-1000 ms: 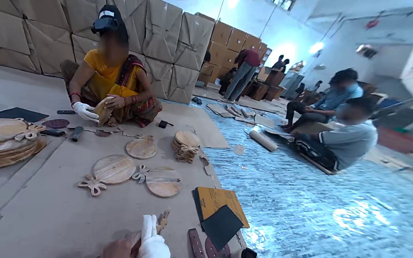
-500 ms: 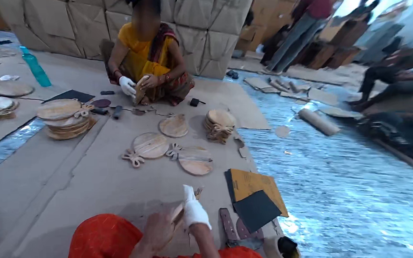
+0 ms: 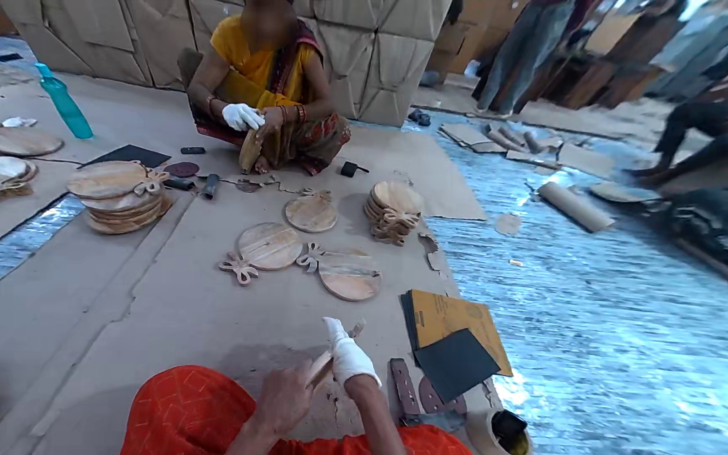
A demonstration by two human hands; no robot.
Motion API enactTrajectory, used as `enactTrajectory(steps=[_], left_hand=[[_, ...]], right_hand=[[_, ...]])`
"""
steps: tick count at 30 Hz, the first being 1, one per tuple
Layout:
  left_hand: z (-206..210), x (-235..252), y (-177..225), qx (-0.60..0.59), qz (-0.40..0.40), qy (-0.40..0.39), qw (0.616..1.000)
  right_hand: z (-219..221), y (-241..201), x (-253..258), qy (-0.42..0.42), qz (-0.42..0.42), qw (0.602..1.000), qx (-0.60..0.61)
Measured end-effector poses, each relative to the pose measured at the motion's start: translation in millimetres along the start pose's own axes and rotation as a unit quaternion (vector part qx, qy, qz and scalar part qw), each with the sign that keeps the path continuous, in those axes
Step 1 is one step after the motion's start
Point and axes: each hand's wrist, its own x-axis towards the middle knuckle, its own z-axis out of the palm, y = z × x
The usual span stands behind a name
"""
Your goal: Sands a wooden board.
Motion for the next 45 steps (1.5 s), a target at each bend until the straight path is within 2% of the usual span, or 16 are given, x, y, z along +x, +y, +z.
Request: enactTrajectory(steps=[3,6,9,11,14,16,18,23,26,29,30,35,38,41,43,45], left_hand=[[-5.6,10.5,3.3,0.008,0.006,-0.015,1.0],[-6.7,10.0,-0.4,-0.007,0.027,0.013,1.0],[0.8,4.0,2.9,0.01,0.021,0.01,1.0],[5.1,-2.0,7.0,0.015,0.02,0.014,1.0],[-2.5,2.9,9.8,0.022,0.006,-0.02,1.0],[-6.2,7.4,3.7,0.007,0.016,-0.005,1.0],[-1.3,5.6,-5.6,-0.005,0.031,0.031,0.999],[9.8,-7.8,3.8,0.019,0.03,0.039,0.999],[0.5,2.4,8.9,0.03,0.022,-0.011,0.999],[2.5,5.0,0.4,0.002,0.054,0.037,0.998],[4.7,4.3,-2.0,-0.003,0.062,0.052,0.997],[12.4,-6.8,9.8,0.018,0.029,0.046,0.998],[1.1,0.2,12.8,0.019,0.01,0.009,1.0],[5.5,1.5,-0.5,0.0,0.039,0.061,0.997],[9.6,0.7,-2.8,-0.001,0.045,0.077,0.996],[12.3,-6.2,2.6,0.007,0.029,0.055,0.998]], right_hand=[[10.5,-14.5,-44.3,0.074,0.01,0.995,-0.059],[35.9,-21.4,-80.6,0.145,-0.028,0.986,-0.076],[8.2,-13.0,-37.3,0.047,0.023,0.997,-0.062],[-1.5,2.6,-10.5,0.002,0.017,1.0,-0.024],[2.0,-2.5,-27.4,0.032,0.013,0.998,-0.043],[16.8,-21.4,-58.7,0.09,-0.001,0.992,-0.093],[27.7,-32.4,-67.5,0.1,0.008,0.988,-0.117],[-1.6,5.9,-8.7,-0.009,0.008,1.0,-0.009],[-1.7,-1.2,-31.3,0.021,0.014,0.998,-0.058],[19.2,-24.6,-70.8,0.1,-0.01,0.987,-0.125],[20.1,-25.2,-68.8,0.1,-0.011,0.988,-0.118],[-12.6,2.9,-18.1,-0.026,0.013,0.999,-0.041],[1.1,-1.5,-40.2,0.03,0.003,0.998,-0.058],[23.8,-20.6,-70.8,0.092,-0.014,0.99,-0.106],[20.0,-11.8,-51.4,0.087,-0.013,0.994,-0.07],[1.5,0.6,-23.0,0.014,0.015,0.999,-0.034]])
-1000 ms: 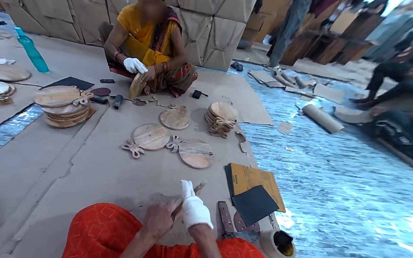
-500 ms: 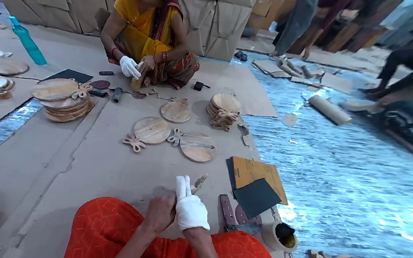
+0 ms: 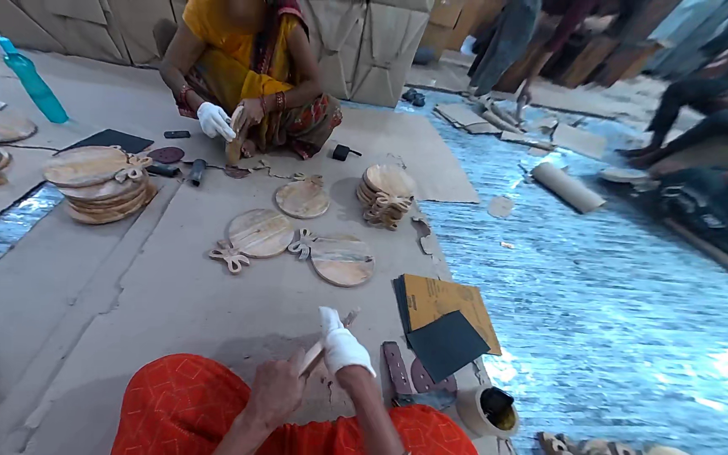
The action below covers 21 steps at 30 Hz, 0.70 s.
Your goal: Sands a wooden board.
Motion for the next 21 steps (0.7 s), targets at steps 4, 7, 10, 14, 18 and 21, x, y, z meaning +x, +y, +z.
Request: enactTrajectory(steps=[4,7,10,14,18,21], left_hand=[[-8.3,6.0,0.3,0.013,-0.006,-0.034,0.999],[-12.4,5.8,-5.4,-0.022,0.002,-0.005,1.0],[-3.6,2.9,-5.6,-0.01,0.015,0.021,1.0],[-4.4,-0.6,5.4,0.02,-0.008,-0.037,0.999],[-11.1,6.3,-3.6,-0.01,0.009,-0.012,1.0],[-0.3,1.2,-4.2,-0.003,0.014,0.018,1.0]], right_hand=[[1.3,-1.3,-11.9,0.012,-0.016,1.0,-0.017],[40.6,-8.2,-71.4,0.094,-0.074,0.993,-0.002],[16.7,-8.5,-36.8,0.04,-0.023,0.999,-0.011],[-4.0,6.7,5.7,-0.019,0.008,1.0,0.022],[22.8,-12.7,-63.4,0.108,-0.066,0.991,-0.05],[15.9,-2.9,-35.4,0.059,-0.03,0.998,-0.009]])
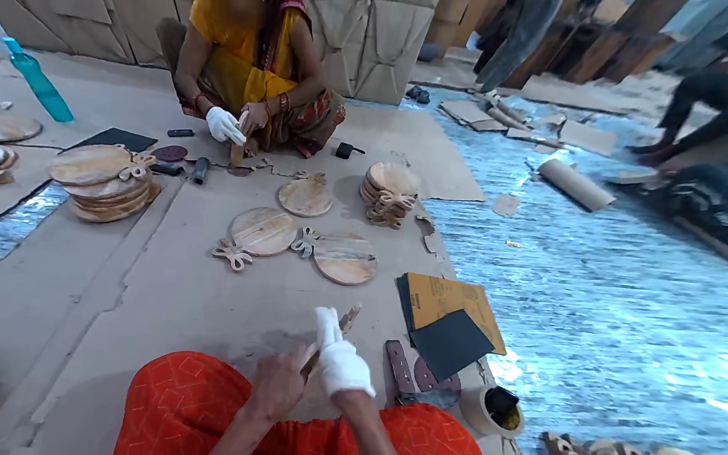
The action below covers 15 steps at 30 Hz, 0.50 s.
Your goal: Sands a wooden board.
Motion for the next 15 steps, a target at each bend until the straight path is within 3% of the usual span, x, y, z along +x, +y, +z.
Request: enactTrajectory(steps=[3,6,9,13,15], left_hand=[[8.1,-8.8,7.8,0.024,0.007,0.011,1.0],[-1.7,1.9,7.4,0.02,-0.002,-0.025,0.999],[-5.4,1.5,-0.1,0.002,-0.004,-0.012,1.0],[6.5,-3.8,5.4,0.017,0.006,0.029,0.999],[3.5,-3.2,10.2,0.025,-0.004,0.001,1.0]], right_hand=[[-6.8,24.0,48.0,-0.083,0.031,0.995,0.042],[-9.0,9.3,20.5,-0.028,0.01,1.0,-0.008],[2.9,-13.6,-14.9,0.033,-0.036,0.997,-0.059],[-5.0,14.4,35.3,-0.044,0.021,0.998,0.029],[-10.0,22.3,47.7,-0.076,0.024,0.995,0.055]])
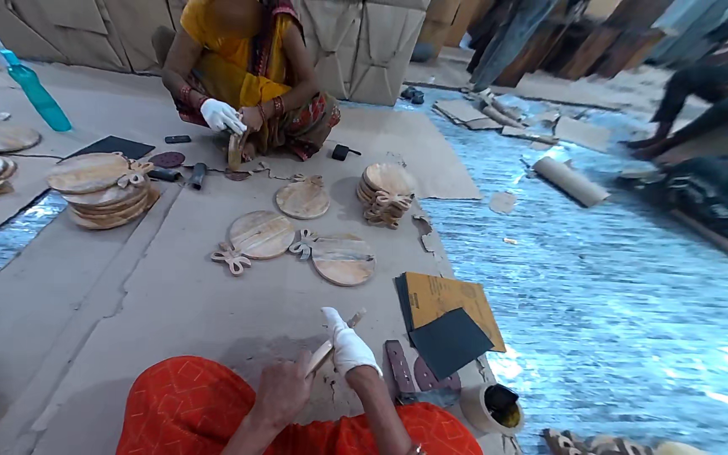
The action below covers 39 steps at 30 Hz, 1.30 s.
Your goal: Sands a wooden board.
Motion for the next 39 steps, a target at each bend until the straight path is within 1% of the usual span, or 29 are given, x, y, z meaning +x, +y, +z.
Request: enactTrajectory(steps=[2,4,5,6,8,9,10,11,14,15,16,17,18,19,20,22,23,24,26,27,28,29,31,32,33,34,36,38,39], left_hand=[[-10.2,8.7,1.0,-0.006,-0.017,-0.049,0.999],[-11.5,11.3,-5.8,-0.029,-0.007,-0.028,0.999],[-9.5,9.0,-9.6,-0.035,0.001,-0.01,0.999],[-5.4,7.2,-12.4,-0.035,0.014,0.015,0.999],[2.3,0.6,-9.0,-0.021,0.021,0.042,0.999],[8.3,-3.9,-7.7,-0.009,0.027,0.06,0.998],[10.7,-6.3,-6.9,0.001,0.03,0.067,0.997],[8.8,-6.4,-5.9,0.005,0.025,0.055,0.998],[-9.4,1.1,-5.8,-0.007,-0.012,-0.048,0.999],[-9.5,0.1,-8.2,-0.01,-0.011,-0.048,0.999],[-5.3,-2.5,-10.3,-0.008,0.0,-0.021,1.0],[1.2,-3.9,-11.3,-0.006,0.016,0.024,1.0],[5.8,-4.9,-9.1,-0.007,0.019,0.055,0.998],[7.4,-5.3,-3.6,-0.01,0.008,0.063,0.998],[5.3,-3.1,3.7,-0.01,-0.01,0.047,0.999],[-4.8,2.8,14.1,-0.003,-0.045,-0.023,0.999],[-10.5,5.7,14.9,0.002,-0.055,-0.062,0.997],[-12.4,7.8,12.1,0.004,-0.054,-0.07,0.996],[-12.0,6.4,4.2,-0.013,-0.057,-0.043,0.997],[-11.7,5.4,0.9,-0.022,-0.057,-0.022,0.998],[-10.0,5.0,-2.2,-0.027,-0.054,-0.005,0.998],[-7.6,4.7,-4.2,-0.034,-0.051,0.008,0.998],[-7.2,1.9,-0.6,-0.031,-0.079,-0.005,0.996],[-7.3,0.2,1.5,-0.027,-0.095,-0.01,0.995],[-8.5,0.3,2.9,-0.026,-0.105,-0.017,0.994],[-9.8,1.2,4.2,-0.025,-0.109,-0.024,0.993],[-9.7,1.2,5.9,-0.028,-0.103,-0.029,0.994],[-3.8,-1.9,3.1,-0.024,-0.083,-0.002,0.996],[0.0,-3.8,1.2,-0.02,-0.069,0.017,0.997]], right_hand=[[1.4,-11.5,-24.5,0.033,-0.01,0.998,-0.043],[21.7,-22.8,-59.4,0.109,-0.064,0.988,-0.085],[28.9,-27.4,-66.8,0.126,-0.07,0.985,-0.096],[28.3,-29.4,-62.6,0.116,-0.054,0.987,-0.093],[14.6,-19.0,-32.5,0.059,-0.004,0.997,-0.051],[8.5,-9.2,-15.4,0.024,0.006,0.999,-0.021],[6.5,-0.9,-2.5,0.007,-0.001,1.0,0.007],[5.9,1.9,1.0,0.001,-0.008,1.0,0.015],[5.3,-14.8,-28.8,0.026,0.004,0.998,-0.062],[10.0,-18.3,-39.8,0.041,0.005,0.996,-0.077],[14.5,-17.6,-45.7,0.058,0.003,0.995,-0.076],[14.8,-15.0,-44.8,0.061,-0.006,0.996,-0.068],[11.4,-12.4,-39.7,0.045,-0.012,0.997,-0.059],[7.4,-8.2,-32.4,0.028,-0.018,0.999,-0.039],[2.4,-4.6,-24.1,0.006,-0.017,1.0,-0.025],[5.9,0.5,-23.3,0.015,-0.014,1.0,-0.013],[13.1,-0.3,-35.3,0.042,-0.012,0.999,-0.013],[13.1,-8.6,-52.6,0.047,-0.006,0.998,-0.032],[27.8,-22.1,-84.4,0.074,-0.024,0.995,-0.06],[36.5,-27.6,-97.1,0.079,-0.031,0.994,-0.062],[38.3,-32.8,-100.3,0.068,-0.018,0.995,-0.072],[39.3,-30.5,-97.5,0.07,-0.006,0.996,-0.057],[27.5,-21.3,-59.5,0.039,0.025,0.999,-0.016],[22.0,-15.0,-41.1,0.027,0.02,0.999,0.01],[17.0,-8.3,-30.6,0.021,-0.002,0.998,0.054],[12.3,-1.9,-29.1,0.03,-0.023,0.994,0.103],[5.4,7.2,-42.3,0.082,-0.02,0.974,0.21],[4.7,16.1,-51.8,0.131,0.001,0.943,0.307],[6.5,20.9,-51.3,0.142,0.009,0.933,0.329]])
